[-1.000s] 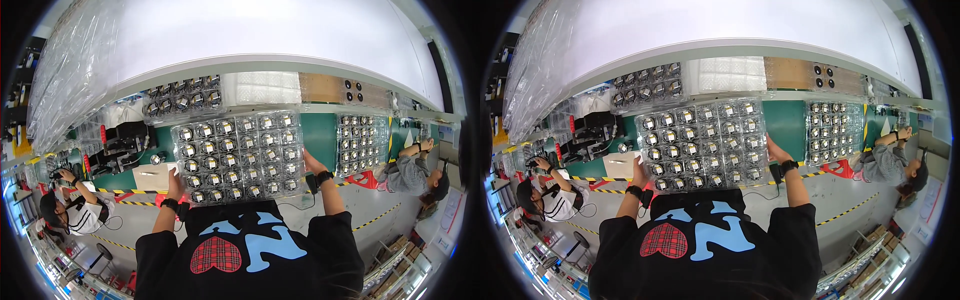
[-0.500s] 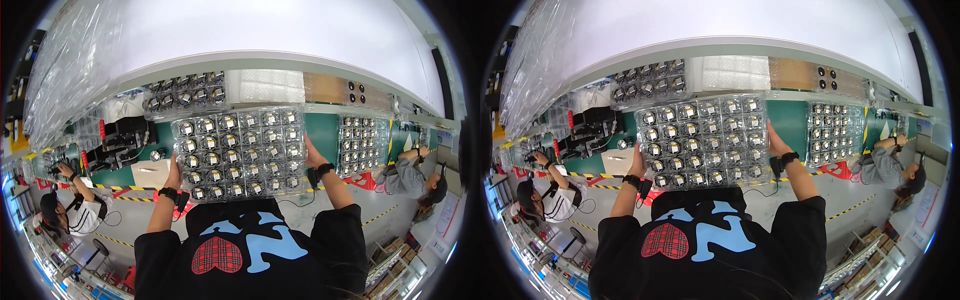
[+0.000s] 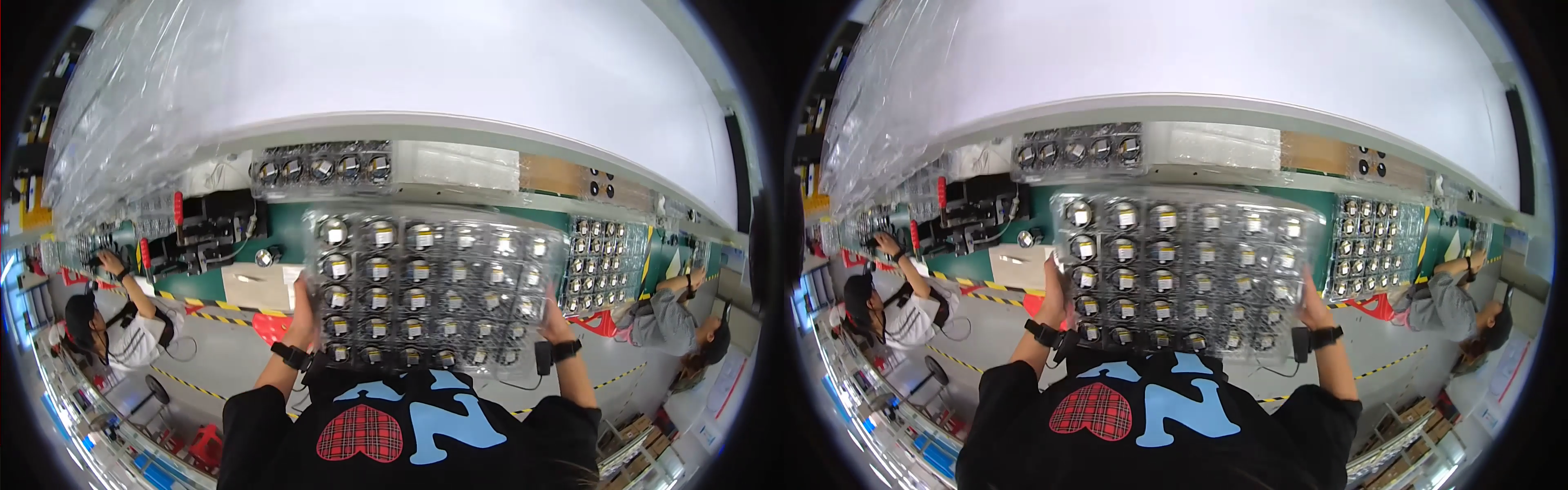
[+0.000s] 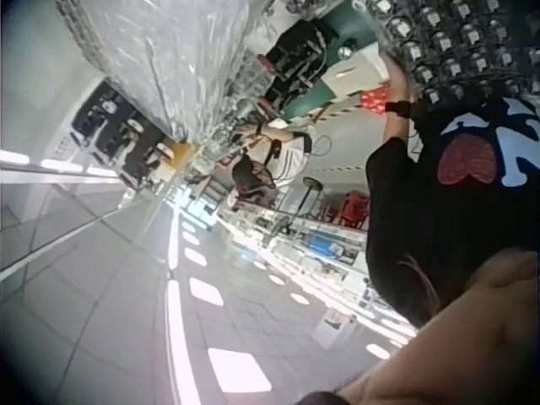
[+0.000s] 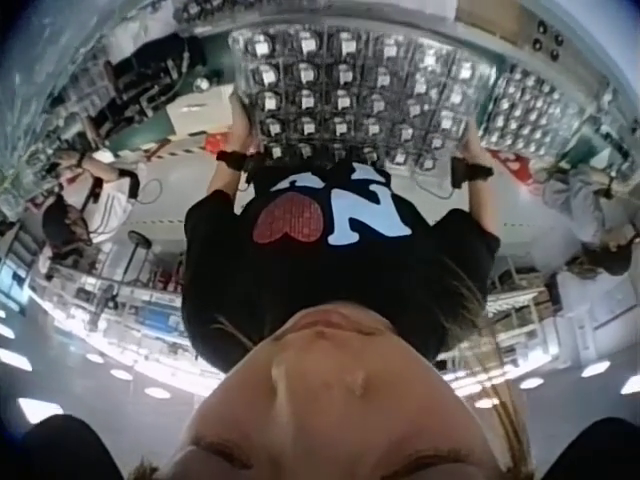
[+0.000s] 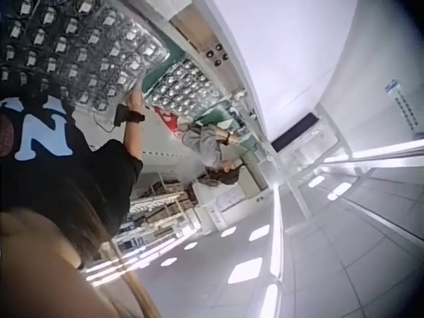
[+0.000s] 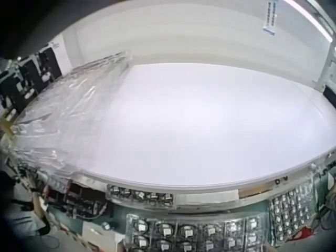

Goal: The person places a watch component into a press, pulls the red handle, and removes the component. They repeat this for a second component, place both into a plastic tray, and then carry the tray to another workstation.

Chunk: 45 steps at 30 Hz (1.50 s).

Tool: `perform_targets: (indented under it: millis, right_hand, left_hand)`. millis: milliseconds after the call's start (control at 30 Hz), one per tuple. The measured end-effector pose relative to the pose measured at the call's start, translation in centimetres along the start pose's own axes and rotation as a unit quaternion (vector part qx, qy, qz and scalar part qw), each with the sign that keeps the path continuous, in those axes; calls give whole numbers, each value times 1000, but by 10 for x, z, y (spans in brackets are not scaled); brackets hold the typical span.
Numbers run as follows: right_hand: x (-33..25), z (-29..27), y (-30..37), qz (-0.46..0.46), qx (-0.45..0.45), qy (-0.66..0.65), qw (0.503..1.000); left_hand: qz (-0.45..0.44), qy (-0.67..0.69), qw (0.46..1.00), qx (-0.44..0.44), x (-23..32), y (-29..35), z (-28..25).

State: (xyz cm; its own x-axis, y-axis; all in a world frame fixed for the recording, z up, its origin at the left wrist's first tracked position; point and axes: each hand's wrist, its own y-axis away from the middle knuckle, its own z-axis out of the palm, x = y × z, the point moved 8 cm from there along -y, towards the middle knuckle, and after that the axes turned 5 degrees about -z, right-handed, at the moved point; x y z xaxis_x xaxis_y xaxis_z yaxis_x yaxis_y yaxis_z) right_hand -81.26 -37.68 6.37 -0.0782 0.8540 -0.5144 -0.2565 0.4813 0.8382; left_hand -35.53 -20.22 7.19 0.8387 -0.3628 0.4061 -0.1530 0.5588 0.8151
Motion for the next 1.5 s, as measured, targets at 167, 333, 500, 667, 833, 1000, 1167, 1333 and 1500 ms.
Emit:
perform_targets:
  millis: [167,333,500,667,833,1000,1167,1333,1500]
  right_hand:
    - [-14,-119,44,-85,186,55,977]
    - [-48,-172,94,-236,159,380,880]
    - [-50,-220,108,-90,276,173,941]
    - [-49,-243,86,-112,236,287,922]
    - [-35,-238,3,-11,289,211,934]
    - [-17,-209,-65,-40,136,226,964]
    - [-21,-220,-96,-60,77,468,878]
    - [6,-265,-114,-57,6,420,906]
    - [9,-245,-80,-43,18,252,967]
  left_hand:
    - [-19,-44,996,-75,-38,-15,62]
    - [-40,-191,981,-19,-127,-59,69]
    - [-94,-189,977,-27,-148,-62,99]
    - [-100,-222,970,15,-144,-71,81]
    - [-41,-179,980,72,-149,-104,43]
    - [-85,-206,973,54,-117,-83,27]
    - [188,-322,911,178,-7,-17,-58]
    - [255,-538,635,492,109,14,-114]
    - [290,-727,539,312,135,-25,-110]
